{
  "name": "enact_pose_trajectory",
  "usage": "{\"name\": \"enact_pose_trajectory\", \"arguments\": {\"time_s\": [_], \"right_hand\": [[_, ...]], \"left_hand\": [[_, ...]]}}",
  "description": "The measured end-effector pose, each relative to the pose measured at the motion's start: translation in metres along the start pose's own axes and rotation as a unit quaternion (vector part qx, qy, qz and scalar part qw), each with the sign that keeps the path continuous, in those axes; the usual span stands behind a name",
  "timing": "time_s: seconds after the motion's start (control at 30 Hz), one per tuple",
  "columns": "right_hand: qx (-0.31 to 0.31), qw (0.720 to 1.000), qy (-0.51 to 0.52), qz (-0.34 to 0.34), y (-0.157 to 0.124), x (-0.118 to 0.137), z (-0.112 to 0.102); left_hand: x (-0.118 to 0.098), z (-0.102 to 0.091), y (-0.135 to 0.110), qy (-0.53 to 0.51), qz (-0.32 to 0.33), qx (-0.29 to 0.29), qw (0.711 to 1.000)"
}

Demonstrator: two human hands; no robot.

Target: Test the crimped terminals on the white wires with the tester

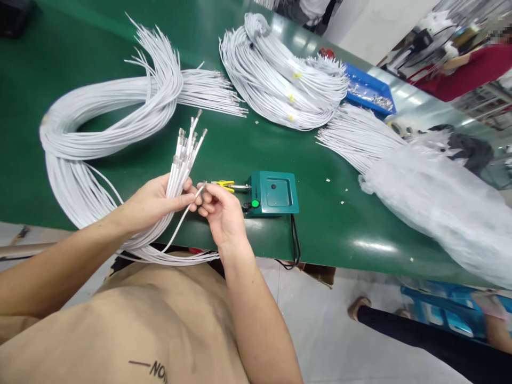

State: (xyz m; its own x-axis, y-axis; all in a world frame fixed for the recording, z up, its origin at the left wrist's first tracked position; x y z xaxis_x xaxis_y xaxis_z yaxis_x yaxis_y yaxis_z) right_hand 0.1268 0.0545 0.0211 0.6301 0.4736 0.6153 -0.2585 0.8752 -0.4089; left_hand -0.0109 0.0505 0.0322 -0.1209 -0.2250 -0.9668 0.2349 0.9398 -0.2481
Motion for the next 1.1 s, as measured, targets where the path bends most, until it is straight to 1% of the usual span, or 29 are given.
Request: {"name": "enact_pose_trajectory", "arguments": {"time_s": [0.1,0.23,0.37,0.53,0.63,0.7,0.77,0.83,0.9,0.93,0.97,1.0,1.03,1.1], "right_hand": [[-0.012,0.999,-0.029,-0.016,0.003,0.008,0.002],[0.015,0.997,-0.071,0.019,0.007,0.012,0.002],[0.039,0.998,-0.024,0.039,0.004,0.008,-0.001],[0.018,0.999,0.018,0.046,-0.003,0.003,-0.007],[0.006,0.999,0.008,0.031,-0.007,0.002,-0.009],[-0.004,1.000,-0.023,0.008,-0.008,0.003,-0.009],[-0.022,0.996,-0.078,-0.032,-0.010,0.004,-0.008],[-0.047,0.982,-0.161,-0.086,-0.012,0.005,-0.007],[-0.075,0.951,-0.260,-0.148,-0.014,0.005,-0.006],[-0.084,0.927,-0.315,-0.186,-0.014,0.005,-0.006],[-0.089,0.894,-0.374,-0.231,-0.014,0.003,-0.006],[-0.091,0.851,-0.436,-0.279,-0.014,0.001,-0.006],[-0.089,0.796,-0.502,-0.326,-0.013,-0.002,-0.007],[-0.081,0.667,-0.625,-0.397,-0.011,-0.008,-0.009]], "left_hand": [[-0.002,0.002,-0.001,-0.014,0.000,0.028,1.000],[0.001,0.003,-0.002,-0.013,0.001,0.044,0.999],[0.004,0.000,-0.001,-0.012,0.011,0.048,0.999],[0.002,0.000,-0.001,-0.012,0.004,0.035,0.999],[0.001,0.001,-0.001,-0.015,-0.002,0.025,1.000],[0.002,0.001,-0.001,-0.010,-0.001,0.020,1.000],[0.003,0.000,-0.001,0.002,0.005,0.014,1.000],[0.004,0.000,-0.001,0.001,0.009,0.008,1.000],[0.005,-0.001,-0.001,-0.020,0.001,0.008,1.000],[0.006,-0.001,-0.001,-0.036,-0.007,0.012,0.999],[0.007,-0.001,-0.001,-0.053,-0.017,0.018,0.998],[0.007,-0.001,0.000,-0.070,-0.029,0.026,0.997],[0.008,-0.001,0.001,-0.086,-0.040,0.034,0.995],[0.011,-0.002,0.004,-0.114,-0.056,0.051,0.991]]}}
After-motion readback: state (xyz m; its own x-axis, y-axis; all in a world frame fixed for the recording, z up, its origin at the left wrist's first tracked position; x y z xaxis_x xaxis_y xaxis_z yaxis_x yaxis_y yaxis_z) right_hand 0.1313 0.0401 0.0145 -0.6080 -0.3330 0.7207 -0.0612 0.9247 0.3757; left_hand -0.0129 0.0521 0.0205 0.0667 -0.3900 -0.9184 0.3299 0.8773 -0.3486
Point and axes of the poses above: each hand's wrist, its own y-axis towards the middle knuckle, its own z-axis out of the palm, x = y × z, the point moved 1 cm from there along y, towards the middle knuckle, and after that the axes turned 5 degrees about y, right-handed, at the moved point
